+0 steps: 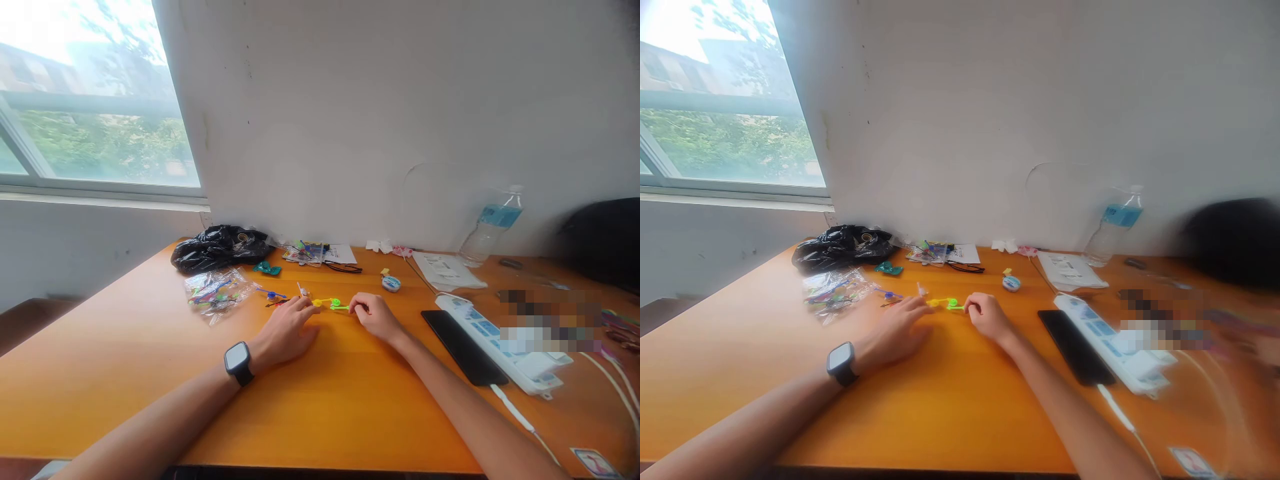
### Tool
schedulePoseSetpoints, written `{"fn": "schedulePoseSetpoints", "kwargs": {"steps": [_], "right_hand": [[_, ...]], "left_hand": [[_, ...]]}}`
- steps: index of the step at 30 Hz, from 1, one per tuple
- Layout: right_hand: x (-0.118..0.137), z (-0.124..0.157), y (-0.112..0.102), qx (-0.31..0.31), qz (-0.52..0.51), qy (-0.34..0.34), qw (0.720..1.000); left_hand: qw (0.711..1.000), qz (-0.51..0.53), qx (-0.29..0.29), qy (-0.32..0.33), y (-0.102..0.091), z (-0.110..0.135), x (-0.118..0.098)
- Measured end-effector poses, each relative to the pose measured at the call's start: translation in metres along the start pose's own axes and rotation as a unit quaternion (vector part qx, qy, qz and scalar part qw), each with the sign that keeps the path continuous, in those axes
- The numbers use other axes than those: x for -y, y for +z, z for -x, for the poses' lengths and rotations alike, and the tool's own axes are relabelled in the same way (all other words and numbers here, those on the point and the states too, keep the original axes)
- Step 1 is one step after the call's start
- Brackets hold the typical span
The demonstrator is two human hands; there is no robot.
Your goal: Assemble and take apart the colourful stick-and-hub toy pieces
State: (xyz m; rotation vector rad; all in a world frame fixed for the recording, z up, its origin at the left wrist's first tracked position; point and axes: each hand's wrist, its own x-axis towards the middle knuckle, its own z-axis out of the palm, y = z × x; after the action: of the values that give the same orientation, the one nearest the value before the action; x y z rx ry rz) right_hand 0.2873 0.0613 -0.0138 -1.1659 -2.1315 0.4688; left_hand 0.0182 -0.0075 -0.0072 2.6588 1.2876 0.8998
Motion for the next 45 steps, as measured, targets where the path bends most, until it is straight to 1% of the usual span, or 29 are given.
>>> {"fn": "schedulePoseSetpoints", "kwargs": {"steps": [2,5,7,10,12,15,19,24,27,31,34,36,38,42,45], "right_hand": [[-0.002,-0.001,-0.001,-0.032,-0.016,-0.005,0.999],[-0.010,-0.003,-0.002,-0.094,-0.019,-0.003,0.995],[-0.015,-0.003,-0.001,-0.102,-0.009,0.008,0.995],[-0.020,-0.003,0.002,-0.051,0.004,0.028,0.998],[-0.018,-0.002,0.003,-0.017,0.000,0.035,0.999],[-0.009,0.000,0.004,0.004,-0.014,0.032,0.999],[0.009,0.004,0.005,0.038,-0.038,0.005,0.999],[0.026,0.012,0.011,0.090,-0.064,-0.045,0.993],[0.029,0.015,0.014,0.094,-0.081,-0.052,0.991],[0.029,0.017,0.019,0.080,-0.112,-0.031,0.990],[0.031,0.017,0.026,0.075,-0.187,-0.020,0.979],[0.032,0.017,0.032,0.077,-0.236,-0.013,0.969],[0.034,0.017,0.038,0.083,-0.262,-0.010,0.961],[0.033,0.017,0.043,0.093,-0.282,0.004,0.955],[0.032,0.016,0.043,0.092,-0.264,0.014,0.960]], "left_hand": [[0.999,0.031,0.007,0.017,-0.001,0.000,0.000],[0.995,0.076,0.022,0.061,0.002,0.001,0.000],[0.992,0.091,0.030,0.079,0.004,0.002,0.001],[0.993,0.095,0.030,0.068,0.006,0.004,0.002],[0.994,0.096,0.031,0.053,0.006,0.004,0.003],[0.994,0.101,0.036,0.031,0.008,0.006,0.005],[0.993,0.108,0.040,0.012,0.013,0.008,0.009],[0.993,0.121,0.011,0.008,0.019,0.007,0.013],[0.990,0.137,0.013,-0.006,0.018,0.005,0.012],[0.991,0.133,0.009,-0.003,0.014,0.005,0.008],[0.994,0.108,-0.011,0.001,0.013,0.005,0.007],[0.995,0.103,-0.012,-0.001,0.013,0.004,0.007],[0.993,0.117,-0.006,-0.002,0.014,0.002,0.008],[0.986,0.167,0.015,-0.014,0.012,0.001,0.008],[0.984,0.177,0.023,-0.022,0.009,0.000,0.007]]}}
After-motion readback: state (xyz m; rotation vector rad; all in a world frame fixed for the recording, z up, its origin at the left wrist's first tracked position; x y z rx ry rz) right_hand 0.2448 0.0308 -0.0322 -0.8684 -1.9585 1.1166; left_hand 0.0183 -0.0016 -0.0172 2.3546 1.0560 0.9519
